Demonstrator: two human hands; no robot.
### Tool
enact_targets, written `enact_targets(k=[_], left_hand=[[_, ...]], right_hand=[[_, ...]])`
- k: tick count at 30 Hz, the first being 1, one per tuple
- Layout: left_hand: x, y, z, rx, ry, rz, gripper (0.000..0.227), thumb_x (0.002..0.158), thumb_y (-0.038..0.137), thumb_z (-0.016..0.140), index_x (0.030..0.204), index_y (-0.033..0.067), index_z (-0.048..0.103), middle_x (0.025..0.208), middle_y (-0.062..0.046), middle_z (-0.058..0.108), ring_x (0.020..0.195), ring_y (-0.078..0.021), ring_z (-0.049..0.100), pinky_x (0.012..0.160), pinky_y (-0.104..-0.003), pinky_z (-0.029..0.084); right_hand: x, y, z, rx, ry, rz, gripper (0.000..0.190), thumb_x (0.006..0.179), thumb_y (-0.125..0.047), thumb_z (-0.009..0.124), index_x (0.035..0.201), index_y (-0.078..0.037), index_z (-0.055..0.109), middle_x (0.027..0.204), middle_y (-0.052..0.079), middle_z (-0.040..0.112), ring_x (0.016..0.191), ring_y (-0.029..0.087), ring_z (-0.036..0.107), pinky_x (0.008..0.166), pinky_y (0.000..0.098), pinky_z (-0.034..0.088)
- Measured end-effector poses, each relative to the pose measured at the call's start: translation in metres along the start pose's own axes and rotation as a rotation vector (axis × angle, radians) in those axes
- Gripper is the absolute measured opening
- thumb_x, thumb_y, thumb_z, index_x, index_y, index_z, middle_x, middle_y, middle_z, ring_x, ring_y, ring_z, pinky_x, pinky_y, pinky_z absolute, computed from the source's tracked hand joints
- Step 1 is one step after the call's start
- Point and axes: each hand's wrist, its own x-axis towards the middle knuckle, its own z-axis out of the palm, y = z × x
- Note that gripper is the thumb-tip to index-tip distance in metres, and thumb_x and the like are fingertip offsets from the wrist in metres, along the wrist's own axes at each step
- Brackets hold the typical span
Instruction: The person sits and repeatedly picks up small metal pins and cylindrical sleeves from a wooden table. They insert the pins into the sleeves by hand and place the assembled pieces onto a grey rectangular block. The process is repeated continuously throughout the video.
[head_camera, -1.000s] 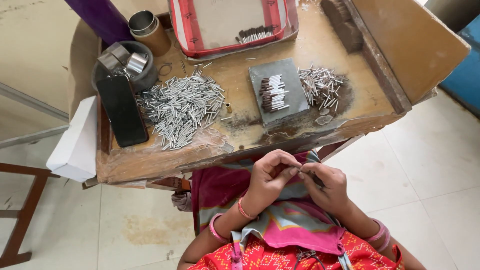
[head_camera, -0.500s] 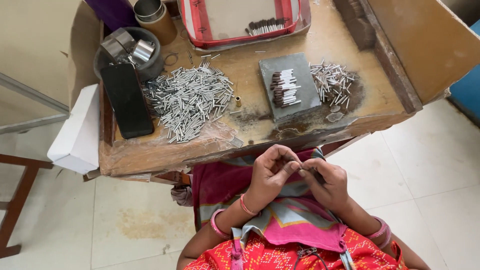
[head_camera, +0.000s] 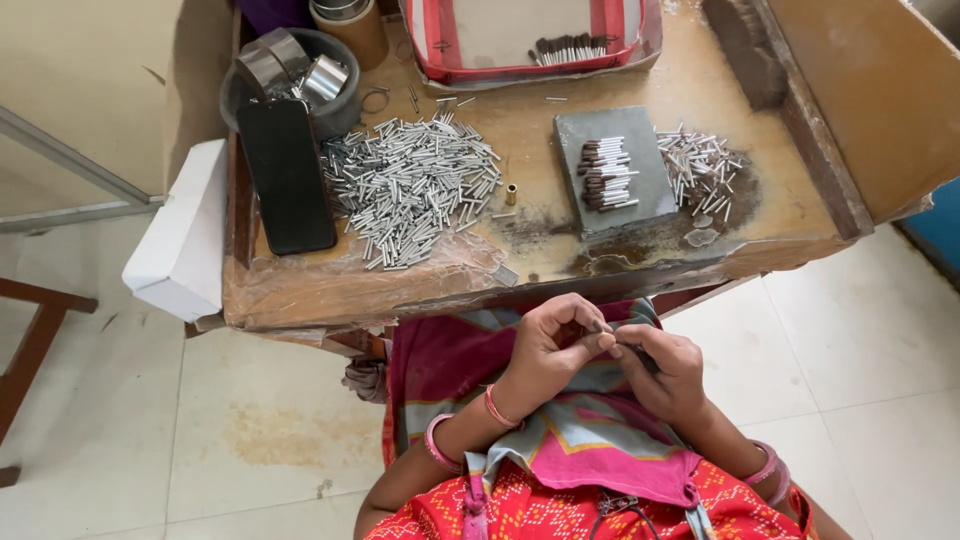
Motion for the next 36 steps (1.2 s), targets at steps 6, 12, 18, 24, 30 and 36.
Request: enact_targets(k=[6, 12, 18, 24, 30, 36], left_hand=[[-0.001, 0.026, 0.006, 0.280, 0.034, 0.070, 0.009, 0.097, -0.008, 0.067, 0.100, -0.0020, 0.061, 0.088, -0.004, 0.068, 0.085, -0.0081, 0.066, 0.077, -0.023, 0.055], [-0.001, 0.012, 0.004, 0.311, 0.023, 0.081, 0.008, 0.097, -0.007, 0.065, 0.097, -0.0011, 0.060, 0.084, -0.004, 0.068, 0.080, -0.0084, 0.068, 0.073, -0.024, 0.055], [0.014, 0.017, 0.018, 0.322, -0.029, 0.090, 0.010, 0.094, -0.006, 0.068, 0.098, -0.0003, 0.061, 0.087, -0.003, 0.065, 0.080, -0.0070, 0.065, 0.072, -0.023, 0.053], [0.035, 0.019, 0.029, 0.681, -0.021, 0.267, 0.012, 0.088, -0.004, 0.072, 0.095, 0.0010, 0.064, 0.085, -0.009, 0.063, 0.074, -0.0213, 0.062, 0.065, -0.032, 0.049], [0.083, 0.039, 0.027, 1.092, 0.086, 0.617, 0.014, 0.089, 0.002, 0.073, 0.096, 0.0043, 0.062, 0.096, -0.011, 0.065, 0.094, -0.0328, 0.062, 0.085, -0.042, 0.051], [0.124, 0.030, 0.017, 1.401, 0.258, 0.559, 0.023, 0.078, 0.007, 0.077, 0.098, 0.0053, 0.066, 0.115, -0.012, 0.061, 0.113, -0.0351, 0.055, 0.096, -0.047, 0.042]], right_hand=[[0.001, 0.001, 0.002, -0.023, -0.031, 0.028, 0.009, 0.085, -0.001, 0.071, 0.094, -0.001, 0.067, 0.069, 0.009, 0.063, 0.052, 0.016, 0.061, 0.052, 0.0290, 0.047], [-0.004, 0.006, 0.002, -0.020, -0.045, 0.037, 0.009, 0.084, -0.001, 0.070, 0.093, -0.001, 0.066, 0.067, 0.009, 0.062, 0.050, 0.016, 0.060, 0.049, 0.0293, 0.047], [-0.001, 0.006, -0.011, -0.017, -0.021, 0.061, 0.009, 0.089, -0.001, 0.067, 0.098, -0.001, 0.067, 0.067, 0.009, 0.064, 0.053, 0.017, 0.066, 0.051, 0.0290, 0.048], [0.011, 0.030, -0.039, -0.005, 0.098, 0.070, 0.005, 0.096, -0.004, 0.064, 0.100, -0.002, 0.065, 0.066, 0.005, 0.062, 0.055, 0.010, 0.064, 0.053, 0.0258, 0.049], [0.084, 0.058, -0.081, -0.672, 0.273, 0.229, 0.023, 0.094, -0.023, 0.076, 0.100, -0.003, 0.066, 0.074, 0.014, 0.066, 0.064, 0.031, 0.066, 0.058, 0.0421, 0.050], [0.078, 0.100, -0.083, -0.824, 0.197, 0.251, 0.015, 0.095, -0.020, 0.068, 0.094, -0.005, 0.065, 0.090, 0.018, 0.070, 0.080, 0.040, 0.068, 0.071, 0.0496, 0.053]])
